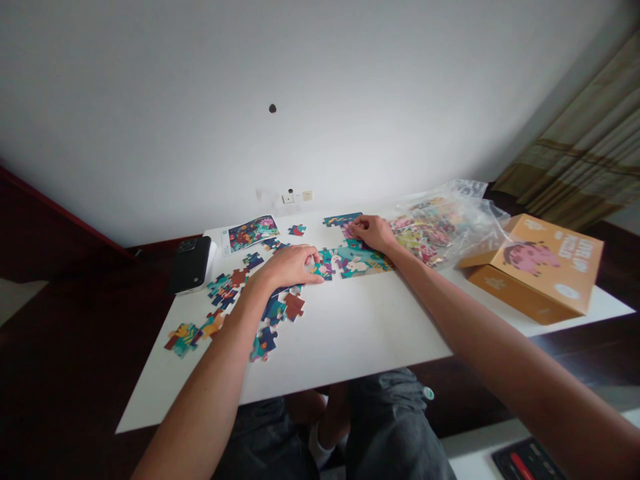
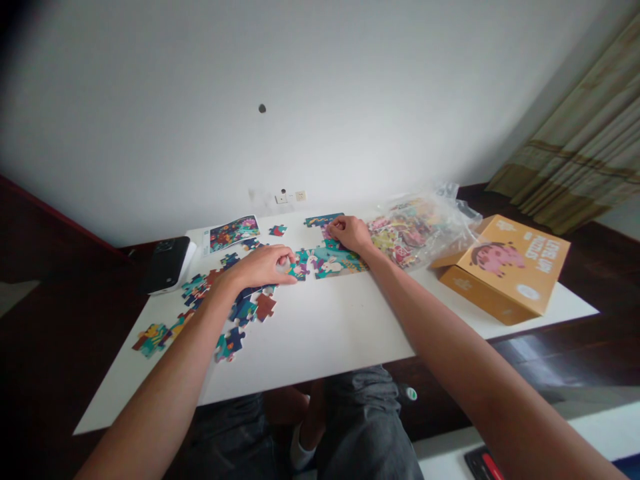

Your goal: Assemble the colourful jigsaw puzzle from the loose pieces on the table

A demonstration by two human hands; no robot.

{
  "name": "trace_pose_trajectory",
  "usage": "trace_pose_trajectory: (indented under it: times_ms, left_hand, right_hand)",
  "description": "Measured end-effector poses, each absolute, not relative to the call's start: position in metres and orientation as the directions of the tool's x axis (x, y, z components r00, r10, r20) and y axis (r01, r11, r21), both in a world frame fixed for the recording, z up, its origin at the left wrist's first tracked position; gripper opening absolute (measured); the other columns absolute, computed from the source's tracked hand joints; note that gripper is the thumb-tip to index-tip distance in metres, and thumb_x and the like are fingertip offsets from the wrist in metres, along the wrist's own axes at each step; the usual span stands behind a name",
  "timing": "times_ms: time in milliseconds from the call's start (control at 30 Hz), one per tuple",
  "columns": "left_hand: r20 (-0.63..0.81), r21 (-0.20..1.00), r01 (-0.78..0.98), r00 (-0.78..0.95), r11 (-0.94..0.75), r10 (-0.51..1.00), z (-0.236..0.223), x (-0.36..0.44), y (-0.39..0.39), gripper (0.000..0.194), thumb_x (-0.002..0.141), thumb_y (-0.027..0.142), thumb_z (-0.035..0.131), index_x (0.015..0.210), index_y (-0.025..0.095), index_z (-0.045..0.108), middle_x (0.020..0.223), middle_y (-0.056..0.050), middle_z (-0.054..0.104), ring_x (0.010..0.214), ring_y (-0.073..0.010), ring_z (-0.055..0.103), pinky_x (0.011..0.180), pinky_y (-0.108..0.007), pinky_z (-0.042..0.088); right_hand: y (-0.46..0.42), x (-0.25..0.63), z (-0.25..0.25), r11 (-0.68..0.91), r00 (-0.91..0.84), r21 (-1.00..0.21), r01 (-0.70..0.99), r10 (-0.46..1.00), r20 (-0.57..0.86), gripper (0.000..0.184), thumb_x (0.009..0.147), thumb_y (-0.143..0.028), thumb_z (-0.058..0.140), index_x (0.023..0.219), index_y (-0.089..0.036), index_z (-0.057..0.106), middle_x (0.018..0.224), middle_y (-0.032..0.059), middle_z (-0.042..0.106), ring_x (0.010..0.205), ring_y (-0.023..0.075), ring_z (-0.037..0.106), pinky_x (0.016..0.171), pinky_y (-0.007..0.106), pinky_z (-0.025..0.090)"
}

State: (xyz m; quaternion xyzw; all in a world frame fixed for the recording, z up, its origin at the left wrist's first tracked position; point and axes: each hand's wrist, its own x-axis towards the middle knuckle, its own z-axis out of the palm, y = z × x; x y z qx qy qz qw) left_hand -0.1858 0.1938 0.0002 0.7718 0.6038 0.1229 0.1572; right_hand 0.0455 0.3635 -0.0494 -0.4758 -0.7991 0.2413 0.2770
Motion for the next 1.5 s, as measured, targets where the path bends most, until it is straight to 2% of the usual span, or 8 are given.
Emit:
trace_pose_trajectory:
  times_ms: [267,500,667,833,967,1100,1367,1500]
  left_hand:
    - [0.066,0.341,0.906,0.245,-0.252,0.967,-0.007,-0.173,0.192,0.041,0.075,0.054,0.082,0.097,0.025,0.063,0.098,-0.002,0.065,0.085,-0.0225,0.061,0.074,-0.031,0.043]
    - [0.106,0.411,0.834,0.358,-0.368,0.928,-0.006,-0.169,0.193,0.037,0.082,0.046,0.08,0.114,0.029,0.072,0.112,-0.004,0.063,0.106,-0.0253,0.061,0.094,-0.035,0.047]
    - [0.121,0.418,0.802,0.415,-0.426,0.901,-0.013,-0.167,0.196,0.034,0.083,0.043,0.079,0.115,0.033,0.077,0.112,-0.005,0.064,0.11,-0.0264,0.059,0.102,-0.039,0.045]
    - [0.135,0.411,0.795,0.431,-0.446,0.892,-0.016,-0.167,0.198,0.033,0.087,0.047,0.076,0.116,0.031,0.078,0.111,-0.006,0.065,0.109,-0.0262,0.059,0.102,-0.039,0.045]
    - [0.124,0.419,0.797,0.425,-0.435,0.897,-0.014,-0.167,0.198,0.027,0.093,0.042,0.07,0.116,0.032,0.079,0.105,-0.006,0.066,0.105,-0.0253,0.06,0.098,-0.038,0.046]
    - [0.126,0.438,0.805,0.386,-0.401,0.914,-0.014,-0.164,0.197,0.027,0.092,0.039,0.07,0.117,0.033,0.079,0.101,-0.005,0.066,0.099,-0.0245,0.061,0.094,-0.037,0.048]
    - [0.113,0.364,0.844,0.379,-0.393,0.919,-0.014,-0.16,0.195,0.031,0.093,0.038,0.069,0.121,0.029,0.077,0.103,-0.005,0.067,0.101,-0.0234,0.063,0.093,-0.035,0.049]
    - [0.118,0.331,0.853,0.387,-0.403,0.915,-0.013,-0.161,0.195,0.03,0.095,0.039,0.067,0.121,0.027,0.077,0.105,-0.006,0.067,0.107,-0.024,0.062,0.097,-0.035,0.049]
  right_hand:
    - [0.363,0.046,-0.049,0.441,-0.395,-0.644,0.624,0.89,0.227,0.032,0.089,-0.045,0.062,0.083,-0.017,0.077,0.064,0.0013,0.069,0.056,0.014,0.058,0.057,0.025,0.035]
    - [0.362,0.045,-0.048,0.423,-0.393,-0.652,0.629,0.897,0.203,0.032,0.089,-0.046,0.062,0.085,-0.018,0.078,0.066,0.0008,0.071,0.054,0.014,0.059,0.057,0.025,0.037]
    - [0.359,0.045,-0.045,0.416,-0.388,-0.656,0.63,0.9,0.198,0.031,0.089,-0.045,0.063,0.084,-0.018,0.077,0.063,0.0007,0.069,0.054,0.0143,0.059,0.057,0.025,0.037]
    - [0.359,0.045,-0.045,0.426,-0.393,-0.653,0.626,0.896,0.207,0.03,0.088,-0.044,0.062,0.083,-0.018,0.076,0.064,0.0008,0.069,0.055,0.0139,0.058,0.056,0.024,0.035]
    - [0.358,0.045,-0.044,0.429,-0.393,-0.65,0.627,0.895,0.212,0.032,0.088,-0.046,0.061,0.082,-0.018,0.076,0.064,0.0016,0.069,0.056,0.0144,0.058,0.055,0.024,0.034]
    - [0.356,0.045,-0.041,0.438,-0.404,-0.65,0.621,0.89,0.213,0.033,0.089,-0.045,0.061,0.08,-0.018,0.075,0.064,0.0017,0.068,0.057,0.0141,0.057,0.055,0.024,0.033]
    - [0.355,0.045,-0.039,0.426,-0.408,-0.656,0.623,0.893,0.192,0.033,0.089,-0.045,0.06,0.083,-0.016,0.076,0.064,0.0011,0.068,0.056,0.0129,0.054,0.056,0.024,0.033]
    - [0.357,0.045,-0.041,0.434,-0.407,-0.65,0.624,0.89,0.204,0.032,0.089,-0.044,0.061,0.084,-0.017,0.077,0.064,0.0006,0.068,0.058,0.0129,0.055,0.056,0.024,0.032]
